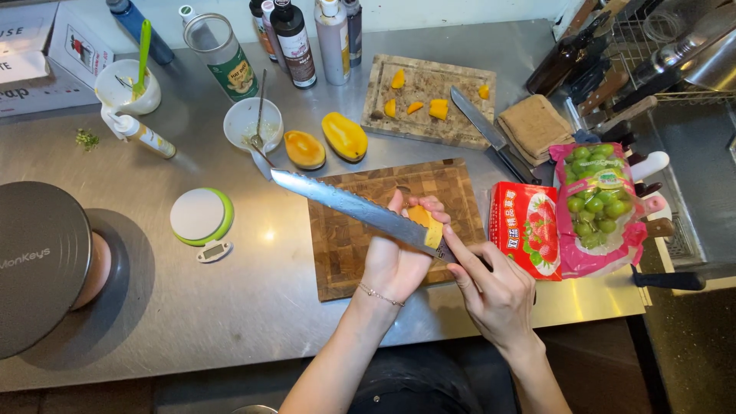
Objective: The person slices ripe mangoes on a wooden cutting board, cutting wedges off the pit with a serrated knife and arranging the slices. They peel and trim a second mango, moving cut pieces and peels aside on the board as they work.
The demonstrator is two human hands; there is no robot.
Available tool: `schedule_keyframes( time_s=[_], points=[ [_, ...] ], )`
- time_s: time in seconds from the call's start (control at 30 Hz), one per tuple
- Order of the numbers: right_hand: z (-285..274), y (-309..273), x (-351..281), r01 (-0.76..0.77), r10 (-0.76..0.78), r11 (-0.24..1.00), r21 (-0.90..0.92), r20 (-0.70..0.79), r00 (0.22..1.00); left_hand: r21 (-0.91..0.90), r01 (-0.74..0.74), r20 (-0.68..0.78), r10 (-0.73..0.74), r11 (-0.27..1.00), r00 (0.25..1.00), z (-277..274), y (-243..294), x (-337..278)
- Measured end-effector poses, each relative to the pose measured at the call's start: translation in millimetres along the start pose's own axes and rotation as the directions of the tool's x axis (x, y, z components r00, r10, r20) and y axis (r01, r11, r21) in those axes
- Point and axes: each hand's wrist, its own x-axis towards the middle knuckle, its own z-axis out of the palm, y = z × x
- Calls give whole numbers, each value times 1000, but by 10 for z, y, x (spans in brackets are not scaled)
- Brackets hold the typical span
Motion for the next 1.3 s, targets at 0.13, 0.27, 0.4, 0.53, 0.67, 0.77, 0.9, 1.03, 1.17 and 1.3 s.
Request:
schedule_keyframes(
  time_s=[0.13, 0.27, 0.4, 0.53, 0.67, 0.77, 0.9, 1.03, 1.17, 1.3],
  points=[
    [-73, -37, 41, -45, 41, 996, 71, 47, 998, 149, 9, -10, -7, 989, 1000, 136, -19, -58],
    [-144, -65, 70, -115, 83, 963, 245, 135, 987, 399, -19, -70, 51, 917, 996, 381, -25, -125],
    [-189, -47, 75, -142, 88, 949, 281, 196, 977, 481, 47, -84, -7, 875, 996, 413, 9, -158],
    [-262, -68, 117, -141, 83, 958, 248, 231, 969, 409, 106, 29, -129, 906, 991, 523, 1, -194],
    [-318, -91, 170, -135, 86, 972, 191, 245, 966, 516, 116, -80, -87, 849, 993, 613, -56, -210],
    [-338, -81, 192, -106, 55, 973, 205, 237, 970, 557, 113, -38, -111, 822, 993, 569, -54, -218],
    [-348, -47, 197, -92, 27, 959, 266, 237, 971, 662, 119, 3, -161, 740, 987, 516, -38, -223],
    [-310, -4, 172, -131, 62, 946, 295, 235, 970, 594, 156, 21, -209, 789, 978, 567, -52, -255],
    [-296, -35, 197, -161, 107, 954, 252, 214, 971, 697, 113, -2, -155, 708, 988, 682, -131, -338],
    [-290, -55, 218, -200, 166, 972, 121, 245, 955, 888, 16, -46, 55, 460, 997, 65, -9, -467]
  ],
)
